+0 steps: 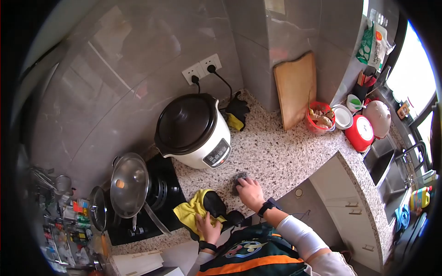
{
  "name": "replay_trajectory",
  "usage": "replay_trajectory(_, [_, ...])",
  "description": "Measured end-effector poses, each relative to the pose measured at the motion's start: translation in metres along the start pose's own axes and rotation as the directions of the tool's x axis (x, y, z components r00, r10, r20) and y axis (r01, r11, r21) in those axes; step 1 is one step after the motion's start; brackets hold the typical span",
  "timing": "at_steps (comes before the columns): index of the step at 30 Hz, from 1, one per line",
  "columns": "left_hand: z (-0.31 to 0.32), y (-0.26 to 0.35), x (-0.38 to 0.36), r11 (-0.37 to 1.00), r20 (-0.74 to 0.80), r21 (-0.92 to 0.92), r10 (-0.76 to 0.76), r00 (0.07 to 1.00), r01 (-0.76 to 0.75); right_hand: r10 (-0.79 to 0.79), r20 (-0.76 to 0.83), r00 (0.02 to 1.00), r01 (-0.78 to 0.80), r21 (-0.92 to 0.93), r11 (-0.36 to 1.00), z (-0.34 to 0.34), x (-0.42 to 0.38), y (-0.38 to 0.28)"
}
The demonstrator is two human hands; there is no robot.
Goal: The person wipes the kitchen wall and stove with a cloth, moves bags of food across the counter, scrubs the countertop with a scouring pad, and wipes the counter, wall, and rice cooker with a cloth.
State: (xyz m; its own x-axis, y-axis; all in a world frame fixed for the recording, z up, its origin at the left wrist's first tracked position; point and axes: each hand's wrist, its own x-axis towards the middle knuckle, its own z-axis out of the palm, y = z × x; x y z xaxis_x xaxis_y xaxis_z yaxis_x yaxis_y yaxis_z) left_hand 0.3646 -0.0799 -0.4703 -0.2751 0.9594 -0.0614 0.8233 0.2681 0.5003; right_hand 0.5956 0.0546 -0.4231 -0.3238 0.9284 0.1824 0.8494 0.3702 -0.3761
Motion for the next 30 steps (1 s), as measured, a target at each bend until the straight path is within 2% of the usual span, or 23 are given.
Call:
replay_trajectory(2, [0.0, 0.002, 0.0, 0.999, 0.01, 0.015, -0.042, 0.999, 0.042, 0.015, 0.008, 1.0, -0.015, 0.034, 0.999, -0.008, -0.002, 0.02])
replay_trajectory(4, [0.002, -0.002, 0.0, 1.0, -0.008, 0.002, -0.03, 1.0, 0.03, 0.094, -0.034, 0.995, -0.095, -0.037, 0.995, -0.015, -0.005, 0.04])
replay_trajectory(9, [0.002, 0.002, -0.001, 0.999, -0.041, 0.042, -0.022, 0.999, 0.024, 0.204, -0.106, 0.973, -0.212, -0.074, 0.974, -0.023, -0.014, 0.1])
replay_trajectory(16, [0.008, 0.003, -0.002, 0.997, -0.075, 0.042, -0.065, 0.995, 0.068, 0.392, -0.198, 0.898, -0.413, -0.078, 0.907, -0.054, -0.031, 0.179])
replay_trajectory(20, [0.011, 0.008, -0.002, 0.995, -0.1, 0.055, -0.078, 0.992, 0.084, 0.434, -0.273, 0.859, -0.465, -0.059, 0.883, -0.075, -0.041, 0.216])
replay_trajectory(24, [0.013, 0.012, -0.002, 0.995, -0.112, 0.028, -0.092, 0.989, 0.096, 0.493, -0.256, 0.832, -0.525, -0.072, 0.848, -0.09, -0.048, 0.238])
replay_trajectory(30, [0.017, 0.019, -0.002, 0.984, -0.12, -0.038, -0.176, 0.977, 0.173, 0.482, -0.257, 0.838, -0.524, -0.131, 0.841, -0.093, -0.053, 0.248])
